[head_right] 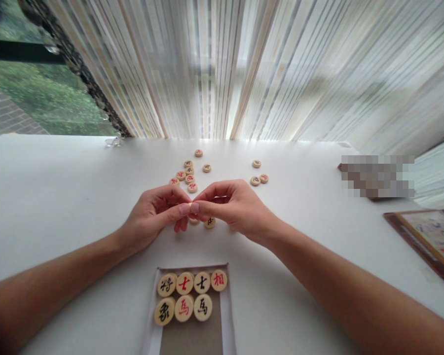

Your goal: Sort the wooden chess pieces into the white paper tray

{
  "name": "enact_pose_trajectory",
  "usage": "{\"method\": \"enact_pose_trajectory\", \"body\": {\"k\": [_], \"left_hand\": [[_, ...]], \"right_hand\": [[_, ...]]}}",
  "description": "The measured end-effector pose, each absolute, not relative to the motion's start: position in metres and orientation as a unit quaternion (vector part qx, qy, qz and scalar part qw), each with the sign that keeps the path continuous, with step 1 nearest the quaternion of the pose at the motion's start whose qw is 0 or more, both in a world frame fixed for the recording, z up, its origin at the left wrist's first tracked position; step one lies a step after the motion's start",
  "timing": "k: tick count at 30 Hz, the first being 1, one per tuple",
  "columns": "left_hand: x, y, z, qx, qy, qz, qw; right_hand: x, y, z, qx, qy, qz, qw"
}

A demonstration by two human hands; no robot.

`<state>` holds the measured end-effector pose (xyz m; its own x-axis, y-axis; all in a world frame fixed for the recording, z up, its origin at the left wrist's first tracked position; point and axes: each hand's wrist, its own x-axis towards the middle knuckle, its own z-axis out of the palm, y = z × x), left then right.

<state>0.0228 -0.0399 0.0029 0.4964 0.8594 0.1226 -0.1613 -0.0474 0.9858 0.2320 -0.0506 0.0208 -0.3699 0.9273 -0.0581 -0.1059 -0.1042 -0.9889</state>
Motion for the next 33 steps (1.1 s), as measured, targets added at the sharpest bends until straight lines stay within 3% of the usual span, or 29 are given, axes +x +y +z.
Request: {"method": "enact_pose_trajectory", "body": {"k": [14, 33], "left_hand": [[0.0177, -0.0356, -0.0035, 0.531, 0.266, 0.415, 0.69], [0.0189, -0.0353, -0.0033, 0.533, 0.247, 0.431, 0.685]], "right_hand": [[0.2332, -0.0467, 0.0186, -0.341, -0.424, 0.738, 0.4], [0.2308, -0.0491, 0.0184, -0.37, -0.4, 0.73, 0.413]]}}
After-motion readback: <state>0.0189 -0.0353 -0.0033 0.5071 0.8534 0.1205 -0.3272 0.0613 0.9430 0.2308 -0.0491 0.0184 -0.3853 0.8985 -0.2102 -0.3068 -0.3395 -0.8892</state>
